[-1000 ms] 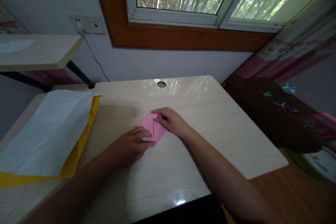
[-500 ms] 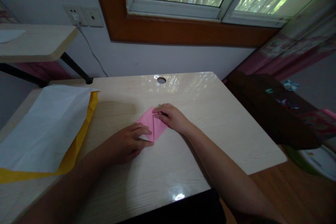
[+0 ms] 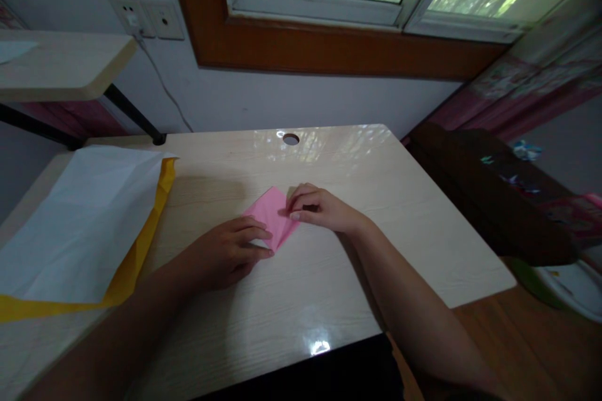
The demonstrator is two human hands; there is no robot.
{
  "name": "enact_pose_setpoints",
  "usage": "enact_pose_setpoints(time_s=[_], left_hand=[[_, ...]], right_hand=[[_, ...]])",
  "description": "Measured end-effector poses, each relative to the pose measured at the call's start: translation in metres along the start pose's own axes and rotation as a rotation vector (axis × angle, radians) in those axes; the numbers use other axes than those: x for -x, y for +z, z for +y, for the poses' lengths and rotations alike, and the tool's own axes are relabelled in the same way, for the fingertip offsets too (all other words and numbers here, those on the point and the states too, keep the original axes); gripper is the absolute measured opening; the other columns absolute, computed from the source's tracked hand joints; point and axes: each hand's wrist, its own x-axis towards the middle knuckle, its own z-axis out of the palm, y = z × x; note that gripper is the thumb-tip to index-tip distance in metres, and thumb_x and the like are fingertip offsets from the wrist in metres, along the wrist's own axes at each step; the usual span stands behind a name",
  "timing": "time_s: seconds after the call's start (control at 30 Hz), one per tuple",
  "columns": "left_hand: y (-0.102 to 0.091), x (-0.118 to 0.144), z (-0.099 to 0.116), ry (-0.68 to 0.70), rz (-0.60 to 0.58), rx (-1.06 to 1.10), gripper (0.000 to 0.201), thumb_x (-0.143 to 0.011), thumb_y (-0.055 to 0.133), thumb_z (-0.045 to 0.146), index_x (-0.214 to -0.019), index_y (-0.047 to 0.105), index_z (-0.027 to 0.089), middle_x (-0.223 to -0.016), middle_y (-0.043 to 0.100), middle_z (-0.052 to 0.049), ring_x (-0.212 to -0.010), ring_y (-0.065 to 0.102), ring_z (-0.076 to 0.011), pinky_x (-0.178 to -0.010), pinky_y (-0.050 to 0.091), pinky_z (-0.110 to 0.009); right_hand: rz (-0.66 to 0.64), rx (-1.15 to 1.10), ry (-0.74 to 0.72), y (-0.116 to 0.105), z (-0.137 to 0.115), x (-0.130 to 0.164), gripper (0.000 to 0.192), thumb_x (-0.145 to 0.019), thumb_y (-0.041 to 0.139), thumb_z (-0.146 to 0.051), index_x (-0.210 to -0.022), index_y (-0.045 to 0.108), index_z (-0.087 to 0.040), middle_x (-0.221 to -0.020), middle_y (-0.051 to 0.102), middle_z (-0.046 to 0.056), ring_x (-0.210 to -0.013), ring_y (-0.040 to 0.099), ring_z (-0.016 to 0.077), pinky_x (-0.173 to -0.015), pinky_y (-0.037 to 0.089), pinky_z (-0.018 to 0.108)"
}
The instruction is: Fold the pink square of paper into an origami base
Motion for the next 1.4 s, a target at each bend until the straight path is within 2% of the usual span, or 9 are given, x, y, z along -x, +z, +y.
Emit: enact_pose_setpoints(time_s=[0.17, 0.27, 0.57, 0.77, 0.9, 1.03, 1.23, 1.4], left_hand=[[-0.003, 0.000, 0.002, -0.019, -0.014, 0.005, 0.032, -0.094, 0.057, 0.014, -0.123, 0.069, 0.022, -0.131, 0.069, -0.009, -0.128, 0.059, -0.0251, -0.111, 0.050, -0.047], [-0.005, -0.002, 0.004, -0.041, 0.000, 0.005, 0.029, -0.095, 0.055, 0.014, -0.120, 0.068, 0.020, -0.125, 0.071, -0.010, -0.125, 0.061, -0.0245, -0.111, 0.051, -0.047], [-0.002, -0.002, 0.005, -0.015, 0.011, -0.041, 0.038, -0.093, 0.058, 0.014, -0.129, 0.067, 0.022, -0.130, 0.067, -0.010, -0.128, 0.057, -0.0268, -0.112, 0.049, -0.049], [-0.001, -0.001, 0.005, -0.026, -0.005, -0.038, 0.037, -0.094, 0.058, 0.015, -0.129, 0.067, 0.024, -0.132, 0.066, -0.010, -0.128, 0.056, -0.0267, -0.112, 0.048, -0.049], [-0.002, -0.002, 0.007, -0.028, 0.001, -0.050, 0.035, -0.095, 0.057, 0.016, -0.127, 0.068, 0.025, -0.131, 0.066, -0.010, -0.126, 0.057, -0.0265, -0.110, 0.049, -0.049], [0.001, -0.002, 0.007, -0.032, -0.012, -0.068, 0.039, -0.094, 0.058, 0.016, -0.131, 0.066, 0.026, -0.131, 0.066, -0.008, -0.126, 0.056, -0.0271, -0.111, 0.047, -0.050], [0.007, -0.005, 0.012, -0.088, -0.022, -0.097, 0.046, -0.095, 0.061, 0.020, -0.140, 0.058, 0.027, -0.126, 0.065, -0.009, -0.120, 0.057, -0.0259, -0.109, 0.048, -0.049], [0.010, -0.008, 0.014, -0.124, -0.049, -0.150, 0.043, -0.096, 0.062, 0.023, -0.138, 0.060, 0.026, -0.125, 0.064, -0.008, -0.120, 0.056, -0.0266, -0.110, 0.047, -0.050]], right_hand=[[-0.035, 0.076, -0.009, 0.002, 0.002, 0.003, 0.016, -0.085, 0.080, -0.039, -0.082, 0.075, -0.024, -0.104, 0.070, 0.004, -0.105, 0.062, 0.0213, -0.103, 0.045, 0.041], [-0.051, 0.108, -0.019, 0.004, 0.004, 0.003, 0.014, -0.083, 0.083, -0.036, -0.084, 0.075, -0.025, -0.107, 0.069, 0.004, -0.109, 0.060, 0.0226, -0.105, 0.044, 0.043], [-0.044, 0.105, -0.019, 0.004, 0.007, 0.003, 0.018, -0.083, 0.082, -0.032, -0.099, 0.075, -0.027, -0.111, 0.068, 0.005, -0.110, 0.060, 0.0226, -0.104, 0.046, 0.042], [-0.054, 0.067, -0.053, 0.003, 0.006, 0.003, 0.009, -0.087, 0.079, -0.032, -0.093, 0.076, -0.026, -0.109, 0.069, 0.005, -0.111, 0.060, 0.0219, -0.105, 0.046, 0.042], [-0.041, 0.074, -0.043, 0.003, 0.006, 0.003, 0.013, -0.086, 0.080, -0.034, -0.095, 0.077, -0.026, -0.109, 0.069, 0.005, -0.111, 0.060, 0.0223, -0.104, 0.046, 0.042], [-0.050, 0.071, -0.068, 0.005, 0.008, 0.003, 0.011, -0.086, 0.080, -0.036, -0.092, 0.078, -0.028, -0.110, 0.068, 0.004, -0.112, 0.060, 0.0218, -0.106, 0.044, 0.042], [-0.038, 0.100, -0.070, 0.007, 0.010, 0.003, 0.007, -0.086, 0.081, -0.029, -0.087, 0.077, -0.024, -0.110, 0.066, 0.006, -0.110, 0.059, 0.0216, -0.102, 0.046, 0.041], [-0.027, 0.058, -0.059, 0.005, 0.015, 0.003, 0.016, -0.087, 0.079, -0.024, -0.102, 0.075, -0.024, -0.112, 0.065, 0.006, -0.111, 0.059, 0.0209, -0.102, 0.048, 0.040]])
